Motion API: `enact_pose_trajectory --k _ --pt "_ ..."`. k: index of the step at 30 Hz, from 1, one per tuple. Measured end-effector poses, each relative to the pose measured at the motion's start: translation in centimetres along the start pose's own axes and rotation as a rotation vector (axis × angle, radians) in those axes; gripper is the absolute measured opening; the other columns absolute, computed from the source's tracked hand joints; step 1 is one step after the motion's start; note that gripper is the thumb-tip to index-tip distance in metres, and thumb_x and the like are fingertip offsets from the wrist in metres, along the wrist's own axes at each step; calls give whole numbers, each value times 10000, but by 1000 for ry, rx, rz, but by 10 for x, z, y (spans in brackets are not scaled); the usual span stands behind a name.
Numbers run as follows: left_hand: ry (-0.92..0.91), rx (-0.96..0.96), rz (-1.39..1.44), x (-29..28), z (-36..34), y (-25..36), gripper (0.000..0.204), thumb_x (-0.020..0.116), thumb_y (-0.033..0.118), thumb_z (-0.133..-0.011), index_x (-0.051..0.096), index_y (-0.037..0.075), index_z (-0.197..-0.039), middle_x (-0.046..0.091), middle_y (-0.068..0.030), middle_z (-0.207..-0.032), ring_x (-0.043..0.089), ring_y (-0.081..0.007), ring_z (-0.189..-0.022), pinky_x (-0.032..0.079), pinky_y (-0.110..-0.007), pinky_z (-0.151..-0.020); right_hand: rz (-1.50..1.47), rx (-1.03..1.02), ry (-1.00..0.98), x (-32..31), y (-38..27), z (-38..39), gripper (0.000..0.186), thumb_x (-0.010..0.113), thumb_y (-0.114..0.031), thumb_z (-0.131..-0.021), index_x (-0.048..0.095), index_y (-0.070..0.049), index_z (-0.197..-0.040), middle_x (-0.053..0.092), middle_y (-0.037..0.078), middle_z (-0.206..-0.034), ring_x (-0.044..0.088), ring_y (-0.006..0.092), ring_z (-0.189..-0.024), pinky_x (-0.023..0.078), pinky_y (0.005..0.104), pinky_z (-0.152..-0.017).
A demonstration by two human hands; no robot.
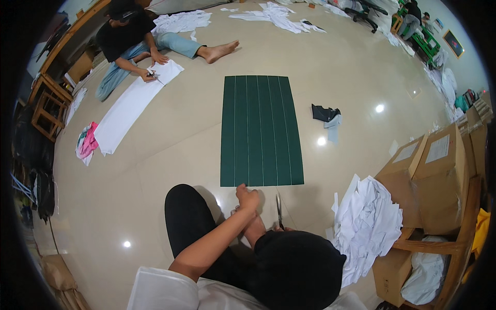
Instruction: The person cuts along a white strip at the edge of a green rectangular material using shears by hand.
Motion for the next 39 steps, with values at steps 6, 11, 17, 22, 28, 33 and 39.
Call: enact_pose_trajectory --k 6,11,17,22,28,33,39 --pt "-251 -458 523 9 40 -1 253 543 112 -991 526 -9 -1212 632 -130 -983 602 -190 -758 502 -304 -624 -319 217 51 -48 20 25 516 762 -487 -872 675 21 -858 630 38 -719 585 138 -670 455 300 -610" --pt "-415 -491 541 23 40 9 201 559 213 -1037 604 21 -1076 646 -56 -834 570 -140 -680 428 -257 -555 -505 195 35 -38 8 -4 462 787 -480 -870 678 -31 -845 625 2 -708 580 62 -614 423 210 -552" --pt "-439 -501 543 29 28 13 232 665 295 -998 630 69 -962 650 -3 -814 528 -95 -619 409 -240 -542 -454 179 45 -30 -2 -16 464 765 -484 -881 669 -33 -832 614 2 -699 564 83 -598 419 228 -550" --pt "-371 -518 494 38 25 15 251 752 303 -936 620 91 -920 654 3 -790 523 -77 -588 388 -229 -492 -394 144 106 -38 -5 -22 493 750 -514 -875 660 -34 -814 609 10 -694 549 90 -592 391 242 -540" --pt "-343 -448 342 37 22 18 262 770 324 -919 612 119 -884 642 18 -763 519 -68 -568 381 -229 -480 -391 135 128 -39 -14 -26 503 749 -523 -873 649 -37 -792 601 16 -675 540 87 -582 380 246 -534" --pt "-357 -403 327 39 20 19 264 763 332 -925 612 121 -875 640 22 -754 515 -63 -563 389 -231 -494 -375 130 138 -39 -16 -31 510 747 -528 -873 641 -39 -776 596 14 -645 537 87 -560 370 246 -515" --pt "-329 -386 295 38 20 22 264 752 330 -935 616 113 -868 651 16 -763 514 -58 -555 391 -224 -498 -347 149 143 -44 -27 -30 482 758 -483 -872 642 -29 -759 599 14 -632 529 88 -562 379 261 -517"
Point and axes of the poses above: each hand's wrist, its own z-axis away from the middle knuckle, its own x-axis out of the palm, y = z × x, the point moved 9 cm from there along -z, towards the middle knuckle
